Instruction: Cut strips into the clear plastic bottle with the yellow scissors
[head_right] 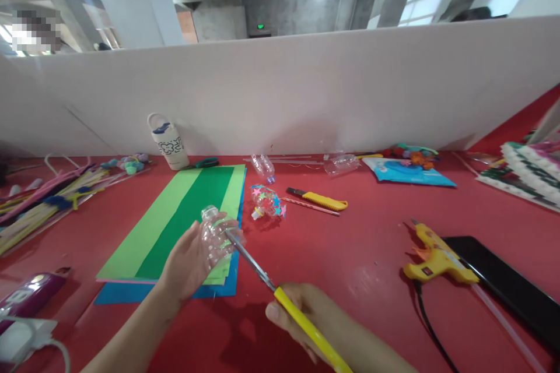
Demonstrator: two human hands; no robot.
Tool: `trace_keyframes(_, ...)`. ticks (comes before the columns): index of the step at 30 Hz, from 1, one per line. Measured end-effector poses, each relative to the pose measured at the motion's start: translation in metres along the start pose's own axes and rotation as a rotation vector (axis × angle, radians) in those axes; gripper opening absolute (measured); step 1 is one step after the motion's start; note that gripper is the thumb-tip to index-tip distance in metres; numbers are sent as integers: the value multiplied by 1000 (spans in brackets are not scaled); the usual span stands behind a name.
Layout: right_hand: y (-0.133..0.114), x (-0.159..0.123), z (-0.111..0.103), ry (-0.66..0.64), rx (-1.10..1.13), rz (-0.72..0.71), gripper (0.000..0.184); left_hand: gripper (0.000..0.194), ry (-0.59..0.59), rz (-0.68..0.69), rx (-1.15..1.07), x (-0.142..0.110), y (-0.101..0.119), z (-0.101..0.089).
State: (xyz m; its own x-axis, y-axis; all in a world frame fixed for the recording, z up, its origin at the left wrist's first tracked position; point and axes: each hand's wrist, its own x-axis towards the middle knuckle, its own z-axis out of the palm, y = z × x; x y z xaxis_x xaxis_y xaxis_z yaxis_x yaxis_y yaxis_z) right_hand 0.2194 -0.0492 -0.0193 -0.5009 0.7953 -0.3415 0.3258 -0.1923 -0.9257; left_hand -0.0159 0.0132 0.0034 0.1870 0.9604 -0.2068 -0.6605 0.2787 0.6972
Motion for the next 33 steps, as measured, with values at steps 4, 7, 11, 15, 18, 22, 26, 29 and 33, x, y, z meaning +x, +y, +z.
trace_keyframes(4, -2, 0, 0, -19, 39, 7, 67, 50, 9, 66, 4, 3, 1, 1)
trace_keyframes(7, -9, 1, -1, -25, 71, 18, 64, 49, 34, 88, -65, 7, 5, -3)
trace_keyframes(11, -14, 3, -2, -61, 100, 35, 63, 48, 106, 83, -92, 10, 7, -6)
trace_keyframes(15, -14, 2, -4, -30, 92, 10, 66, 40, 129, 34, -81, 10, 3, -3)
trace_keyframes(18, -13, 0, -5, 39, 120, -31, 67, 29, 131, 22, -85, 9, 0, -3)
trace_keyframes(22, -10, 3, -7, 144, 249, -75, 65, 12, 98, 12, -69, 11, 0, -7)
trace_keyframes(26, -9, 11, -13, 148, 403, -74, 63, 12, 83, -15, -43, 11, -1, -8)
trace_keyframes(29, -8, 17, -18, 145, 489, -52, 62, 15, 74, -29, -23, 9, -3, -6)
trace_keyframes(33, -1, 24, -22, 98, 562, -7, 64, 16, 98, -35, -26, 8, -2, -3)
